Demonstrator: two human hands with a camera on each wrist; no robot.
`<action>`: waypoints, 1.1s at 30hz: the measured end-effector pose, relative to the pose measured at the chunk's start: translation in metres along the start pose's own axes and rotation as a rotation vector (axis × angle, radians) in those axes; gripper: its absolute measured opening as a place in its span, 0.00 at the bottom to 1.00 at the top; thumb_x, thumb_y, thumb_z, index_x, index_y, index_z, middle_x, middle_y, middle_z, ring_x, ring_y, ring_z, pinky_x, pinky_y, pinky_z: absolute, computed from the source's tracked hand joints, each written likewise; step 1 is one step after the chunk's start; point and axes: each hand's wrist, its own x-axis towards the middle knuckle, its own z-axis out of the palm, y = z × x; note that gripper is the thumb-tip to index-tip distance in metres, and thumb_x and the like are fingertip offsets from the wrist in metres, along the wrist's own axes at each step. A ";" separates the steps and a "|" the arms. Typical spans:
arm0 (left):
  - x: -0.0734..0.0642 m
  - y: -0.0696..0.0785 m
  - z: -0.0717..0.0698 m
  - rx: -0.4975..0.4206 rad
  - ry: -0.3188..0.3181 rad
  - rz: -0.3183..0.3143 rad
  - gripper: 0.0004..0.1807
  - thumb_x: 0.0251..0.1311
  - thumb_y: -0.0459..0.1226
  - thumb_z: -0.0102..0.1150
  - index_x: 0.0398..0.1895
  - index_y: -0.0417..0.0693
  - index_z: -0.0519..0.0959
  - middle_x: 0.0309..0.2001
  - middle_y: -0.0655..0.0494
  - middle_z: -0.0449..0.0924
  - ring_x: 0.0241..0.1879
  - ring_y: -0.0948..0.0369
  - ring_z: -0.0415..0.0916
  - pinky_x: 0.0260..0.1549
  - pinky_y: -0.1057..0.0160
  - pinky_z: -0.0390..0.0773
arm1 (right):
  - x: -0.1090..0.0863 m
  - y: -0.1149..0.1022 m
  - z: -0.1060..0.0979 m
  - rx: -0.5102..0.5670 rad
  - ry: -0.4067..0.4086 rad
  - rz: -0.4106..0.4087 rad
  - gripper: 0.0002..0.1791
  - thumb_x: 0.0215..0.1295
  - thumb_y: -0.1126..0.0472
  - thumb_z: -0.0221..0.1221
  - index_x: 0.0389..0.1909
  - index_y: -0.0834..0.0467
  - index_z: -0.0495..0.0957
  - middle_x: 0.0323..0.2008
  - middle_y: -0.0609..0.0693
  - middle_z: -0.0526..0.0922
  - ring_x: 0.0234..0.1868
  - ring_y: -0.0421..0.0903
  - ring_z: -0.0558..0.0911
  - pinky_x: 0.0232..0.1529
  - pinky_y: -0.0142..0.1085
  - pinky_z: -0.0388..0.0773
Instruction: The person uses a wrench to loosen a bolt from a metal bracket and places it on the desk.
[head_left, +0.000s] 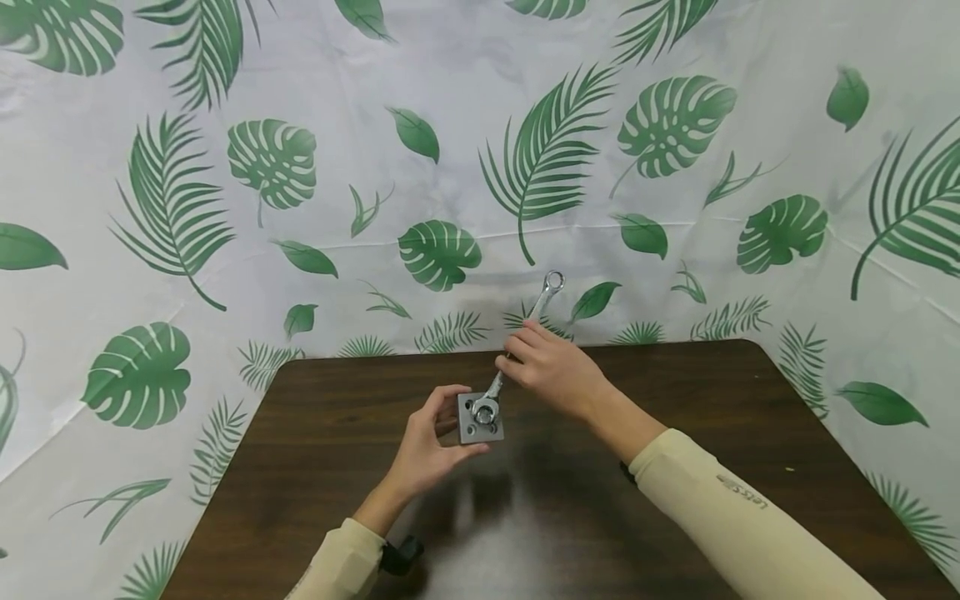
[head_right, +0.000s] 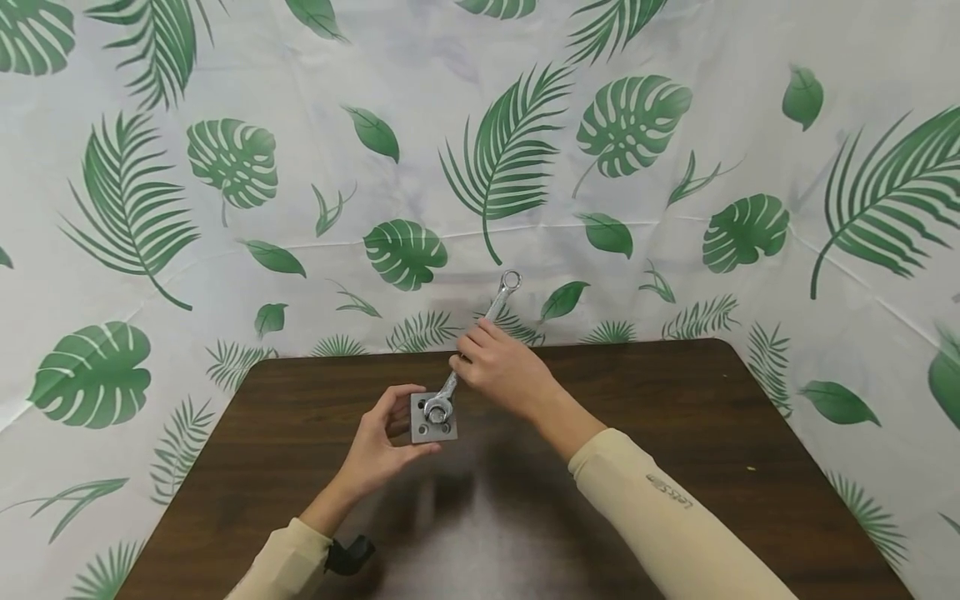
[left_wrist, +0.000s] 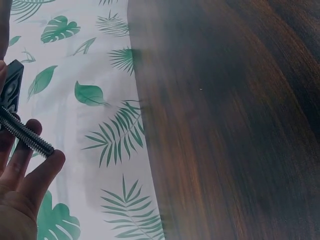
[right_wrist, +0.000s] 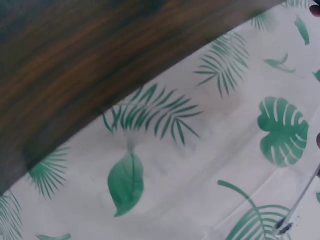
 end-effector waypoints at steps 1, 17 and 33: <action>0.000 0.000 0.000 -0.001 0.000 0.001 0.42 0.40 0.32 0.80 0.61 0.56 0.69 0.49 0.58 0.82 0.49 0.59 0.81 0.43 0.55 0.82 | 0.001 0.001 -0.001 -0.019 -0.005 -0.012 0.11 0.60 0.70 0.64 0.43 0.58 0.85 0.42 0.55 0.79 0.49 0.53 0.79 0.63 0.48 0.69; -0.001 -0.002 -0.003 0.007 0.059 -0.017 0.42 0.39 0.30 0.81 0.61 0.46 0.69 0.47 0.55 0.83 0.46 0.58 0.82 0.42 0.55 0.82 | -0.021 -0.024 -0.023 0.274 -0.178 0.542 0.25 0.51 0.77 0.65 0.49 0.52 0.86 0.32 0.47 0.76 0.29 0.44 0.73 0.22 0.34 0.72; 0.004 0.036 -0.009 0.047 0.141 0.008 0.39 0.41 0.25 0.77 0.59 0.37 0.69 0.45 0.43 0.82 0.45 0.50 0.82 0.41 0.48 0.82 | -0.021 -0.111 -0.031 0.804 -0.295 0.955 0.17 0.54 0.66 0.70 0.46 0.62 0.85 0.25 0.41 0.76 0.24 0.36 0.72 0.24 0.31 0.71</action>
